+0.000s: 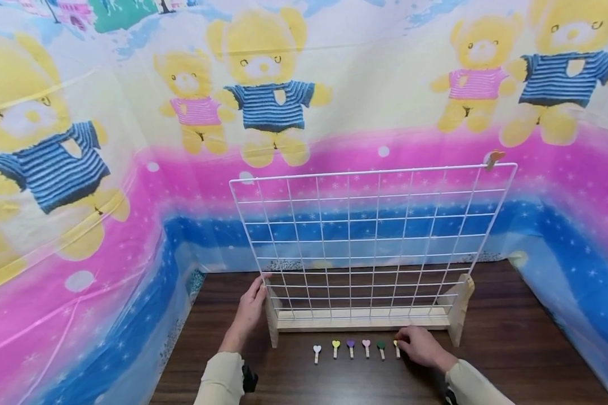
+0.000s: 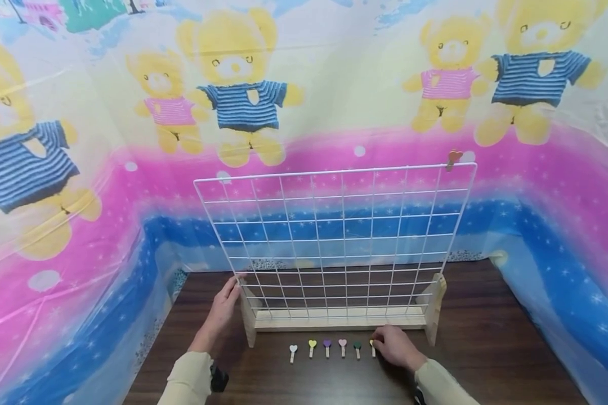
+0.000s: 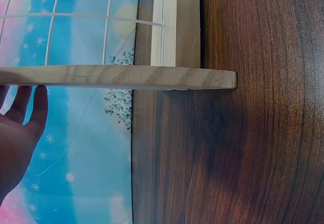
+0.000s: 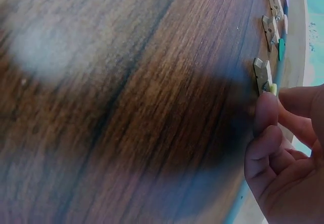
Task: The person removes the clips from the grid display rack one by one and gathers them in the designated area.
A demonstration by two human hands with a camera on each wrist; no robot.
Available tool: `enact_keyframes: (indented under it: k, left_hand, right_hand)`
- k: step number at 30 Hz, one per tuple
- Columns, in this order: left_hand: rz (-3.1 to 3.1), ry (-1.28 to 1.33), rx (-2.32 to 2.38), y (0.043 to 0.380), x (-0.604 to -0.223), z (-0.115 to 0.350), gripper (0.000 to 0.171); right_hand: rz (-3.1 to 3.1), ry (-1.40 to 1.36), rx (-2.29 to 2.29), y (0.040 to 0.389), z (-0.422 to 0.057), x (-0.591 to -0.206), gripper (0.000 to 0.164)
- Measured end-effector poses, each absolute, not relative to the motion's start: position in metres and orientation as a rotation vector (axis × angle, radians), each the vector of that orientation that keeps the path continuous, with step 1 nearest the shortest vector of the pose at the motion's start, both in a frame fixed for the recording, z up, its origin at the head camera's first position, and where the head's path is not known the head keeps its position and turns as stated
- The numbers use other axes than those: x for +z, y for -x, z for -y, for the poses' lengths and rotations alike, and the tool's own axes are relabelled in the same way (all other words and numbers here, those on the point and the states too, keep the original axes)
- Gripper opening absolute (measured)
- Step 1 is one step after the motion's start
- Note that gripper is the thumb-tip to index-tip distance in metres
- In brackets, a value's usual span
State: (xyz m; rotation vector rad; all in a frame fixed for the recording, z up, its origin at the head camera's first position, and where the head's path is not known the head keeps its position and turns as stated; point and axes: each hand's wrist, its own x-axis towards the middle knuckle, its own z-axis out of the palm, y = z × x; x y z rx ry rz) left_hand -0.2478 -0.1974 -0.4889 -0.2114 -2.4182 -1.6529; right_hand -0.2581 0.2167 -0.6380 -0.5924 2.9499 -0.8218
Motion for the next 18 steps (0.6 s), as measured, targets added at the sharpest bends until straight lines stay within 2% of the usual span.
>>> enact_keyframes:
  k: [9, 18]
  left_hand:
    - [2.428, 0.199, -1.663, 0.247, -0.489, 0.197, 0.033]
    - [2.431, 0.207, -1.654, 0.247, -0.487, 0.197, 0.033]
  right_hand:
    - [-2.948, 0.635, -0.784, 0.25, -0.229, -0.607, 0.004]
    - [-2.948, 0.818, -0.9, 0.245, -0.241, -0.545, 0.009]
